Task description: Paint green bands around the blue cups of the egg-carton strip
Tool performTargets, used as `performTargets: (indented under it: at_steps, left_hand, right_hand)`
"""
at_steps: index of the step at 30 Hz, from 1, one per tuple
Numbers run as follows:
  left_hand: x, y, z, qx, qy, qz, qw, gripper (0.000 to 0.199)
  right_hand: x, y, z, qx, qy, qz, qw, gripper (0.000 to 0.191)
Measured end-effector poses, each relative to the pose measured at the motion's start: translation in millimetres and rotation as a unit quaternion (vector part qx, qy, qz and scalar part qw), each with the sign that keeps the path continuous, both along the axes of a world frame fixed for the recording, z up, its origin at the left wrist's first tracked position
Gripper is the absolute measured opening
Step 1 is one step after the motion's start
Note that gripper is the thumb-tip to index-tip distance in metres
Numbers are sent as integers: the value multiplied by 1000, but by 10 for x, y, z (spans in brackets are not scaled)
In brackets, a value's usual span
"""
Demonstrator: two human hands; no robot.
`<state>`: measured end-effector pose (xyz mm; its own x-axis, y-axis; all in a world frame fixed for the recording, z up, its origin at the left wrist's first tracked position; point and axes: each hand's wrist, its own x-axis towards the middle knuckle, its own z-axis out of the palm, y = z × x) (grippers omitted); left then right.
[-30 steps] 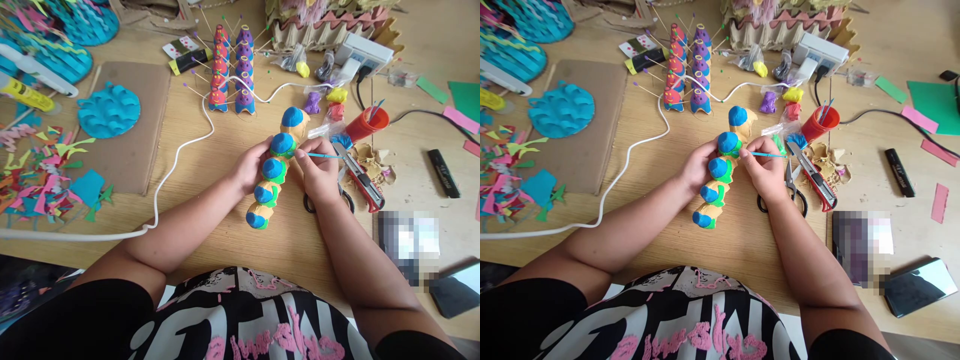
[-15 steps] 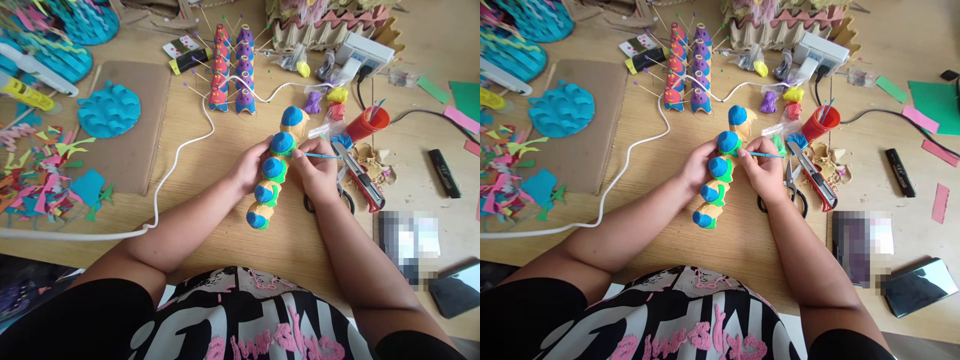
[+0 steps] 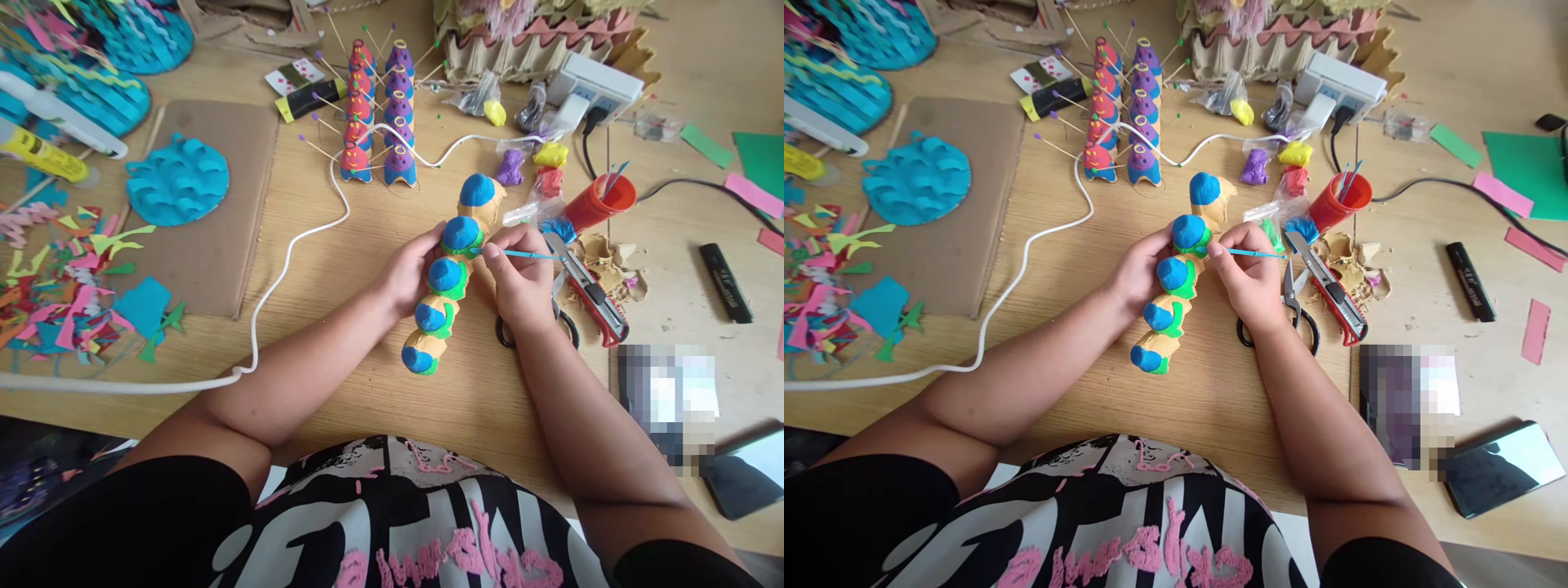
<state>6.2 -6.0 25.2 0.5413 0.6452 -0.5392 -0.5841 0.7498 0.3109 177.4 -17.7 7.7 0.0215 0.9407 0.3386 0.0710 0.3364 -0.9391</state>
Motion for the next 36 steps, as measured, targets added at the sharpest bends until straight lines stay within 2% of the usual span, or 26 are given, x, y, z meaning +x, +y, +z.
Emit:
performTargets:
  at_steps: [13,20,28,36]
  left_hand:
    - [-17,-20,1,26,13,-22,999,43]
    - [-10,6,-7,-5,11,-23,1000,44]
    - [-9,-17,-1,45,0,-8,999,42]
    - [12,3,18,0,11,-2,1000,41]
  right_hand:
    - [10,17,-63,8,11,-2,1000,52]
    - [10,10,-46,15,18,14,1000,47]
    - [20,0,-33,11,-14,12,1000,48]
    - [29,8,-60,15,-28,-1,999,49]
